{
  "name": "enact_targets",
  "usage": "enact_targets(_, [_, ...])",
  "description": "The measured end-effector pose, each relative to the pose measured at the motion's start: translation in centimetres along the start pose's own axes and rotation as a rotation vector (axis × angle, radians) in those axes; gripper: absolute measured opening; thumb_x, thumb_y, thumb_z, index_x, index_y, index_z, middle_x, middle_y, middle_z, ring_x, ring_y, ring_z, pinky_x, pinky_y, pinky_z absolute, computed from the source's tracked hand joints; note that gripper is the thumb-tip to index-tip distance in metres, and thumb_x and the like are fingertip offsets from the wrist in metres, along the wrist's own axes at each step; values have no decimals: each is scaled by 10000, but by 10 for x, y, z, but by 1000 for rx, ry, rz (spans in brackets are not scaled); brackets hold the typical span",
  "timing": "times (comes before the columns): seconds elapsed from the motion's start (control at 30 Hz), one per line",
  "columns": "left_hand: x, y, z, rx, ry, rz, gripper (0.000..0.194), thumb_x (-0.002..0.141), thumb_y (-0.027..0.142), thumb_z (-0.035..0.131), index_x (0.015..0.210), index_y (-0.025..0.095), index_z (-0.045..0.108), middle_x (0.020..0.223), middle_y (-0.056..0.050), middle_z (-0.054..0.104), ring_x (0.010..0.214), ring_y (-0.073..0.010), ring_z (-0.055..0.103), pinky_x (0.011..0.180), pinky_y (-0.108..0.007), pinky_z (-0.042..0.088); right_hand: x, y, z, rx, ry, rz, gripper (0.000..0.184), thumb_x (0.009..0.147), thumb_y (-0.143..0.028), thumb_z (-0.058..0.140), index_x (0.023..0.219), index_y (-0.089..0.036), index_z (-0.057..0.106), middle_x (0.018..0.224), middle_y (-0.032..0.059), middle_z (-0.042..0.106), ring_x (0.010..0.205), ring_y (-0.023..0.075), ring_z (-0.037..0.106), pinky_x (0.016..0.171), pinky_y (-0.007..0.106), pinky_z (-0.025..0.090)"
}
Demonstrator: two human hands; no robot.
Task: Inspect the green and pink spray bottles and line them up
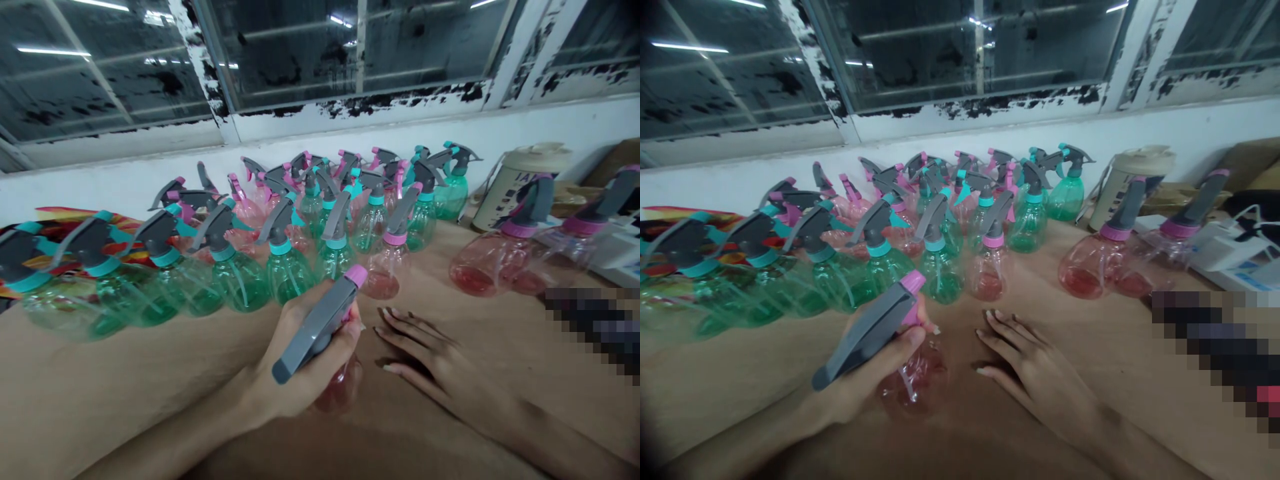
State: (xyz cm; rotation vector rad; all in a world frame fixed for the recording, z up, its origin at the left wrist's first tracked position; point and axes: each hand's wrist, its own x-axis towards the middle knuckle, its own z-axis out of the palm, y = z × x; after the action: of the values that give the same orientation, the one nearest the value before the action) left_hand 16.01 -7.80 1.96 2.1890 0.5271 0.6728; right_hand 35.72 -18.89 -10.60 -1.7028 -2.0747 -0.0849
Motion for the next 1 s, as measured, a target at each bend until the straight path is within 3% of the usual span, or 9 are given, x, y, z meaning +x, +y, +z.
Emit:
enact_targets(0.1, [0,1,-1,8,14,-7,113,790,227,450,692,220,506,677,10,550,600,-143,544,598,-260,487,0,0,1,5,6,1,441,882,-401,508,1296,-251,493,1363,44,487,1253,248,437,1018,479,399])
enact_targets(0.2, [0,0,1,-9,45,-10,80,786,223,452,767,226,530,663,16,548,560,-135,514,568,-254,474,0,1,0,-12,-14,4,448,883,-408,503,1298,-239,488,1367,42,485,1259,238,430,1022,468,398])
enact_targets(0.33, [-1,-3,5,9,90,-5,125,761,200,466,848,236,547,580,57,433,471,-119,402,462,-232,414,-1,2,1,-2,-18,-3,456,884,-398,506,1313,-248,469,1376,42,474,1265,237,423,1024,469,394])
enact_targets(0.73, [-1,-5,6,43,142,24,82,711,214,486,773,246,529,599,40,448,509,-138,429,511,-266,455,-2,6,4,1,0,-17,453,886,-387,508,1319,-260,459,1385,41,463,1266,234,423,1013,462,408])
enact_targets(1.0, [0,-6,7,26,116,17,41,731,204,479,743,242,490,630,41,473,530,-142,469,547,-280,459,-2,6,4,8,7,-16,450,883,-386,515,1313,-265,462,1380,37,471,1268,232,421,1015,465,404])
